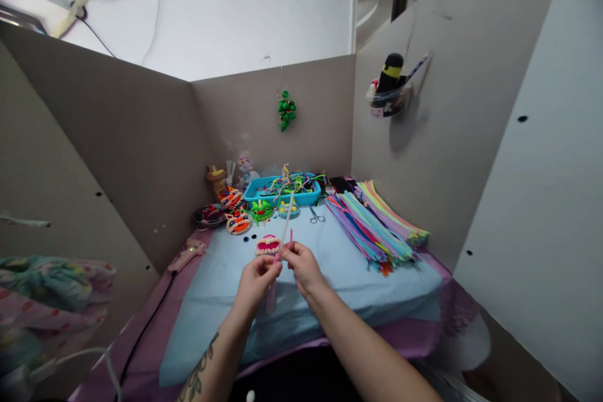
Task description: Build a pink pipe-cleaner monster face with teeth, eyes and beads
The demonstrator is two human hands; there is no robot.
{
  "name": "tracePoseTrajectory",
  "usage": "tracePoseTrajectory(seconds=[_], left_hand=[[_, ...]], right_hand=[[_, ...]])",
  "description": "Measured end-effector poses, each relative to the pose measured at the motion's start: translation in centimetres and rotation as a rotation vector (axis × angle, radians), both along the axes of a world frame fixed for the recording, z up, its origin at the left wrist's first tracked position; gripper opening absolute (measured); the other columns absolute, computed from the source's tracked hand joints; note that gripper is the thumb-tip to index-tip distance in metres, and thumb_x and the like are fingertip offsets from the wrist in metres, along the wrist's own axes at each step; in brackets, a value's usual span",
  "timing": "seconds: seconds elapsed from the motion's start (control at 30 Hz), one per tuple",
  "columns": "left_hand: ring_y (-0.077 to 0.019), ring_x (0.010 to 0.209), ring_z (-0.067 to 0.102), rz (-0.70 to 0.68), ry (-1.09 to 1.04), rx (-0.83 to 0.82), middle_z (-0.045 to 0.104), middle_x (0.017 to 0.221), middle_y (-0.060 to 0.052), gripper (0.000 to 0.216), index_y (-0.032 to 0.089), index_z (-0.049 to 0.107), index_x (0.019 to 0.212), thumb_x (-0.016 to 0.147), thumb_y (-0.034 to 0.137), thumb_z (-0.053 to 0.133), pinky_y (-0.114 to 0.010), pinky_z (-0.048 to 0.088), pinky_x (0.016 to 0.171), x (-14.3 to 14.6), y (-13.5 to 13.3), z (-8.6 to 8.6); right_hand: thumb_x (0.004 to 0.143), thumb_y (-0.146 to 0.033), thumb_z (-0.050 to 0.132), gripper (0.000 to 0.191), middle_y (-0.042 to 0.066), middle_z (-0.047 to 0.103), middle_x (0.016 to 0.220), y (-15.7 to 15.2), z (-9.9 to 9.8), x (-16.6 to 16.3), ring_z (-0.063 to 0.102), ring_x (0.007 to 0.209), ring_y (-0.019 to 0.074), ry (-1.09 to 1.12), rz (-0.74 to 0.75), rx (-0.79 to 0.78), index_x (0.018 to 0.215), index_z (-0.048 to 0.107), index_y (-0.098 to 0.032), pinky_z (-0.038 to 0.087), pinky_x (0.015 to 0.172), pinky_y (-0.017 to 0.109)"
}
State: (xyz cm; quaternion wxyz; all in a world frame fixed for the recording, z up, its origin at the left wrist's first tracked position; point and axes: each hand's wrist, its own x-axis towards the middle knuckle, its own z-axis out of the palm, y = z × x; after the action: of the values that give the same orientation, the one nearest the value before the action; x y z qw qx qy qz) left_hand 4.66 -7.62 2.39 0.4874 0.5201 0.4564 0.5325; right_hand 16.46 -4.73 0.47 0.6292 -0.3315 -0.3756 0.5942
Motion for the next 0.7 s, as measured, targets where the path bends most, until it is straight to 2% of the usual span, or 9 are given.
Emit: tracePoseTrajectory(seconds=[0.13, 0.33, 0.5, 0.7], left_hand=[[-0.0094, 0.049, 0.044, 0.042, 0.03, 0.015, 0.055, 0.051, 0.003, 0.023, 0.014, 0.064, 0.064, 0.059, 0.034, 0.075, -0.022, 0.031, 0.051, 0.08, -0.04, 0.03], [-0.0093, 0.047, 0.044, 0.03, 0.006, -0.018, 0.055, 0.049, 0.003, 0.027, 0.014, 0.062, 0.063, 0.059, 0.038, 0.075, -0.021, 0.031, 0.05, 0.04, 0.05, 0.07], [-0.0126, 0.054, 0.053, -0.063, -0.075, -0.096, 0.06, 0.056, -0.001, 0.034, 0.014, 0.063, 0.067, 0.059, 0.045, 0.074, -0.021, 0.03, 0.049, -0.01, 0.05, -0.15], [-0.0114, 0.055, 0.053, -0.186, -0.204, -0.138, 0.063, 0.062, -0.003, 0.037, 0.013, 0.065, 0.071, 0.058, 0.045, 0.076, -0.021, 0.034, 0.054, 0.23, 0.03, -0.56]], right_hand=[[0.057, -0.036, 0.077, 0.029, -0.007, 0.047, 0.049, -0.29, 0.64, 0.03, 0.035, 0.047, 0.007, -0.076, -0.091, 0.028, 0.057, 0.056, -0.017, 0.026, 0.049, 0.023], [0.053, -0.039, 0.08, 0.034, -0.007, 0.045, 0.044, -0.01, 0.34, -0.23, 0.033, 0.044, 0.0064, -0.044, -0.083, -0.008, 0.054, 0.054, -0.016, 0.024, 0.047, 0.023], [0.053, -0.043, 0.08, 0.038, -0.008, 0.044, 0.043, 0.33, -0.21, -0.23, 0.033, 0.04, 0.0049, 0.029, -0.007, -0.052, 0.054, 0.052, -0.016, 0.024, 0.042, 0.021], [0.055, -0.043, 0.079, 0.039, -0.005, 0.051, 0.047, 0.0, 0.02, -0.41, 0.04, 0.036, 0.0062, 0.153, 0.21, -0.128, 0.062, 0.051, -0.017, 0.029, 0.036, 0.02]])
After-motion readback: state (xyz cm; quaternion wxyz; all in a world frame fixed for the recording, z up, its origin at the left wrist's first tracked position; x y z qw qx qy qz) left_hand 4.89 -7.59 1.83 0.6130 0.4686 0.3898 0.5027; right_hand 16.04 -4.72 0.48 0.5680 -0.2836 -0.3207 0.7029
